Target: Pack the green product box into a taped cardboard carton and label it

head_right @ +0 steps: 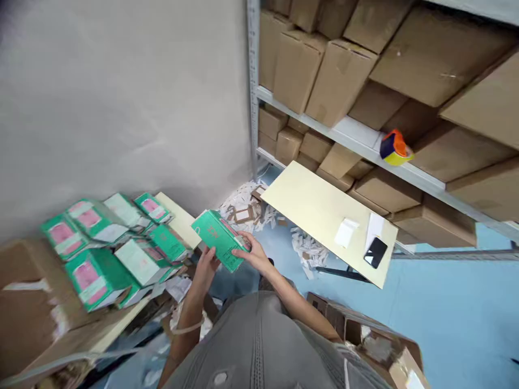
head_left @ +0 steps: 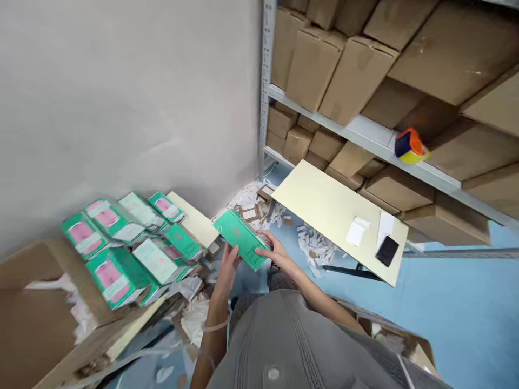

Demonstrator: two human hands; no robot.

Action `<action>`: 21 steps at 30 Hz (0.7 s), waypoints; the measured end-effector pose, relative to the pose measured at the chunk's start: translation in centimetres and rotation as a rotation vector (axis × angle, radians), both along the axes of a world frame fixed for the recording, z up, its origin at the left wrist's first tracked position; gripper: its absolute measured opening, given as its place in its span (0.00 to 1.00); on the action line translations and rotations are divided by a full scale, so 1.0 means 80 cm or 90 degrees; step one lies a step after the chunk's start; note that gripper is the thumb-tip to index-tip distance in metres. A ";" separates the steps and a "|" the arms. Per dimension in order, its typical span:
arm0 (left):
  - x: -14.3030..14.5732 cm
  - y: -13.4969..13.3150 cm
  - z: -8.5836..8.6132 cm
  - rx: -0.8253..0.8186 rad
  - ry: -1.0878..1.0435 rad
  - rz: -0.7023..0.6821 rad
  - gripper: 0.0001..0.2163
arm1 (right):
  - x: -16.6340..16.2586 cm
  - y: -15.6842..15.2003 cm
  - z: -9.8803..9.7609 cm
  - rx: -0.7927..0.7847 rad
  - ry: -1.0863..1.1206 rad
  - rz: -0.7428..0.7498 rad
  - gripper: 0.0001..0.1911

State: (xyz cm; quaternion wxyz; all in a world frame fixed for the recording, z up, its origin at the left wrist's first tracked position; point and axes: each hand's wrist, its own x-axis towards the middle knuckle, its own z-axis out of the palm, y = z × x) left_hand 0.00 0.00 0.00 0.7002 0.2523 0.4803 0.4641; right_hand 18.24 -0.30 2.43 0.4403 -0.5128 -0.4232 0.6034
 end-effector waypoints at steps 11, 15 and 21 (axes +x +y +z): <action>0.204 0.117 0.005 0.109 0.096 -0.321 0.32 | 0.220 0.026 -0.023 -0.023 -0.051 -0.020 0.47; 0.264 0.167 -0.005 0.137 0.067 -0.471 0.34 | 0.263 0.033 -0.044 0.000 -0.141 -0.128 0.49; 0.372 0.237 -0.037 0.279 0.048 -0.636 0.36 | 0.306 0.056 -0.061 -0.020 -0.354 -0.368 0.38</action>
